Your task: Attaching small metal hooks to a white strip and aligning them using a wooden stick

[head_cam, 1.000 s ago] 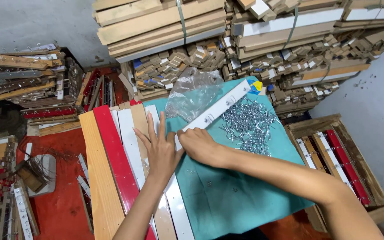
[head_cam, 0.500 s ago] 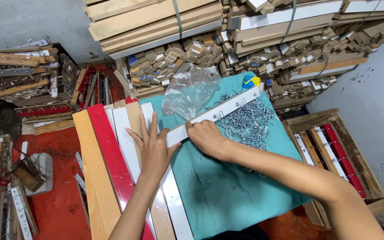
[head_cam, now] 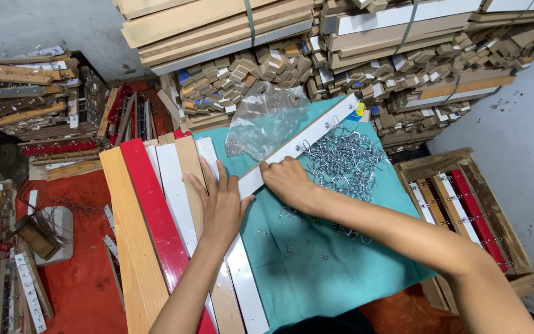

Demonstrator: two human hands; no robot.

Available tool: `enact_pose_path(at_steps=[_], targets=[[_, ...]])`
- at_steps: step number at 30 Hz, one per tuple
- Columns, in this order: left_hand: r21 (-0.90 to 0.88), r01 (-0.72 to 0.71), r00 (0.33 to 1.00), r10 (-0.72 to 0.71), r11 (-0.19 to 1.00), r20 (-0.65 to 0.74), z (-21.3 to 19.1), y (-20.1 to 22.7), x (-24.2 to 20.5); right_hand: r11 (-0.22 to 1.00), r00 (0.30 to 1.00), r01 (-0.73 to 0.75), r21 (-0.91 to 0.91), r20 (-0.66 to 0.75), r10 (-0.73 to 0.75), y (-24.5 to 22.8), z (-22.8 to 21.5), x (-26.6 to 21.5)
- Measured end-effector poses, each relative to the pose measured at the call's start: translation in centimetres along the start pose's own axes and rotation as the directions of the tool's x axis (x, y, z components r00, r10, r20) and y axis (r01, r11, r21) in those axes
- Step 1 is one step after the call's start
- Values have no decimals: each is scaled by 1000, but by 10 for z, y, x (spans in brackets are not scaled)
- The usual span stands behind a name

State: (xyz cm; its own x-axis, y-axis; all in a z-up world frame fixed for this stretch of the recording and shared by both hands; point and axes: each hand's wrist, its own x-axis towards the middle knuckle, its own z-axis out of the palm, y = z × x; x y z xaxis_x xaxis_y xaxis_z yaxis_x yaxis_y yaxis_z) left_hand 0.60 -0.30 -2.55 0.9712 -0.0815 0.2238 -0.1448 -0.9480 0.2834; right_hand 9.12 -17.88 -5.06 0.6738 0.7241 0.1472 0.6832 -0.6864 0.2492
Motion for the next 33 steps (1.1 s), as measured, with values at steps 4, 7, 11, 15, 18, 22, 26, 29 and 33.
enact_pose_path(at_steps=[4, 7, 11, 15, 18, 22, 26, 29, 33], targets=[[-16, 33, 995, -31, 999, 93, -1, -1, 0, 1000, 999, -5, 14, 33, 4, 3, 9, -3], [1, 42, 987, -41, 999, 158, -11, 0, 0, 998, 999, -7, 66, 47, 4, 4, 1, -3], [-19, 89, 965, -82, 996, 249, -23, 2, 2, 977, 990, -85, 197, 128, 61, 5, -19, -1], [-71, 144, 947, -117, 987, 300, -34, 4, 4, 907, 957, -203, 369, 271, 104, 9, -49, 3], [-75, 163, 938, -132, 984, 321, -38, 4, 7, 861, 933, -283, 422, 331, 144, 8, -60, 2], [-45, 171, 929, -145, 984, 341, -35, -3, 7, 800, 918, -350, 488, 349, 189, 8, -44, 2], [-74, 193, 928, -157, 978, 337, -33, -9, 7, 734, 897, -408, 543, 387, 212, 9, -38, 1], [-111, 212, 936, -170, 971, 307, -26, -14, 7, 717, 897, -412, 562, 390, 210, 9, -46, 0], [-136, 219, 939, -171, 966, 299, -20, -20, 7, 701, 899, -407, 585, 391, 195, 9, -53, -2]])
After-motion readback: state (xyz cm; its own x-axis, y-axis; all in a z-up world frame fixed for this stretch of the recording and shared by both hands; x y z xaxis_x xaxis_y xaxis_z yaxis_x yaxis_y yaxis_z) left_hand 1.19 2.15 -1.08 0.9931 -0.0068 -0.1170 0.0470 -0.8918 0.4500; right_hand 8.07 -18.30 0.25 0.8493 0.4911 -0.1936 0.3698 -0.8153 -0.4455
